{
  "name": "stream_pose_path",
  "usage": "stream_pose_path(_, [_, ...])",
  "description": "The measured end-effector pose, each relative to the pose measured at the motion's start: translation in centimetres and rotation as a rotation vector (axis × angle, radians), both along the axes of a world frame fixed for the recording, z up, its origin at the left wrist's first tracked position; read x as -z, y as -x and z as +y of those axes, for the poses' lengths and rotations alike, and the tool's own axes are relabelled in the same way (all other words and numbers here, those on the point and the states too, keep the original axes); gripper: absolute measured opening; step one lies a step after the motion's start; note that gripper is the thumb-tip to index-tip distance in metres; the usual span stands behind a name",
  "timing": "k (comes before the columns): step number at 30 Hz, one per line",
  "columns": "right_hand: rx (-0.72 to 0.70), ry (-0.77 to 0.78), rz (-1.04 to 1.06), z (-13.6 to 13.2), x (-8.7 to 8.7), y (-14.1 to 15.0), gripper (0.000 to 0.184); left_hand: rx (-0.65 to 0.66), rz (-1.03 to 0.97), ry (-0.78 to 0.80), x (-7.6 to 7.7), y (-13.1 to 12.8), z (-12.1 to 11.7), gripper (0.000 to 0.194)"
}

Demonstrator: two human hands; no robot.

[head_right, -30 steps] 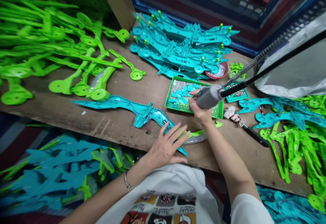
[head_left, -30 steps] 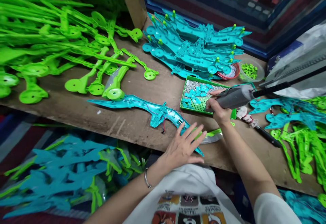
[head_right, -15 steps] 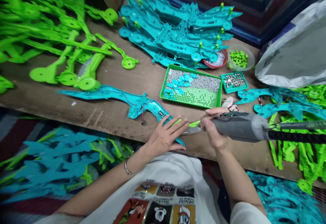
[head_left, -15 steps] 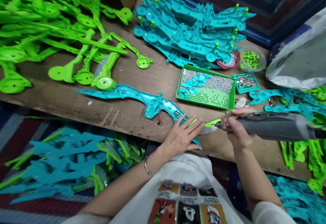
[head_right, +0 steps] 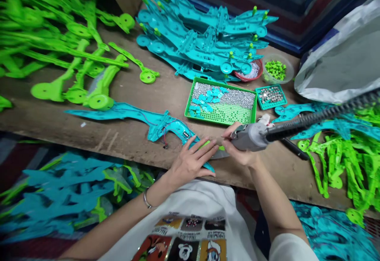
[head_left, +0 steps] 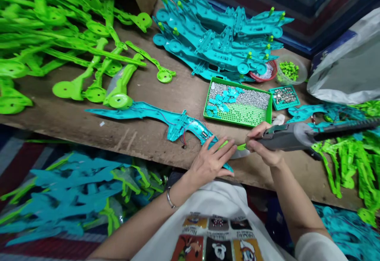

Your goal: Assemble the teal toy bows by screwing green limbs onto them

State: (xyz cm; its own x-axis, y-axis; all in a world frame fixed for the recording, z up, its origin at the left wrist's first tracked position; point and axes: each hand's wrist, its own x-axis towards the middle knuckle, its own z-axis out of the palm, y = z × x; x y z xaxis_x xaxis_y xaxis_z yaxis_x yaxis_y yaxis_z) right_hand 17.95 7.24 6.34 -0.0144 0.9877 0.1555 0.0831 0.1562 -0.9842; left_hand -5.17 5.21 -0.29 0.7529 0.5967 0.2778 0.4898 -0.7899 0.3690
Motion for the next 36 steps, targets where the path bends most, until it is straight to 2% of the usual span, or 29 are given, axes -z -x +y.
stream_pose_path(2, [-0.035,-0.083,0.062,1.4,-1.1,-0.1,0.026,0.004,-0.006,-0.001,0.0,0.0,0.1,0.086])
stream_pose_path(3, [0.012,-0.158,0.109,2.3,-1.5,0.0,0.026,0.007,-0.008,-0.003,0.0,0.1,0.1,0.086])
stream_pose_path(5, [0.196,-0.295,0.189,4.1,-1.8,0.3,0.025,0.01,-0.011,-0.005,-0.1,0.1,0.1,0.086])
stream_pose_path(7, [0.326,-0.33,0.219,5.7,-1.3,0.7,0.024,0.011,-0.015,-0.004,-0.1,0.1,0.2,0.086])
stream_pose_path(13, [0.389,-0.297,0.207,7.8,1.9,1.2,0.025,0.012,-0.015,0.014,-0.2,0.2,0.2,0.085])
stream_pose_path(16, [0.401,-0.274,0.198,7.8,2.4,1.0,0.026,0.01,-0.021,0.018,-0.2,0.2,0.2,0.084])
stream_pose_path(23, [0.331,-0.233,0.14,7.9,2.7,0.9,0.024,0.008,-0.039,0.011,-0.2,0.2,0.2,0.083])
stream_pose_path(27, [0.343,-0.24,0.115,7.4,0.8,0.8,0.023,0.003,-0.036,0.008,-0.2,0.1,0.2,0.082])
stream_pose_path(32, [0.426,-0.366,0.132,4.2,-2.8,-1.6,0.017,0.009,-0.034,0.01,-0.2,0.2,0.2,0.082])
stream_pose_path(34, [0.506,-0.369,0.09,2.7,-3.0,-3.0,0.019,0.011,-0.034,0.011,-0.2,0.2,0.3,0.082])
stream_pose_path(36, [0.587,-0.346,0.052,1.5,-2.4,-4.2,0.021,0.013,-0.035,0.011,-0.2,0.2,0.3,0.081])
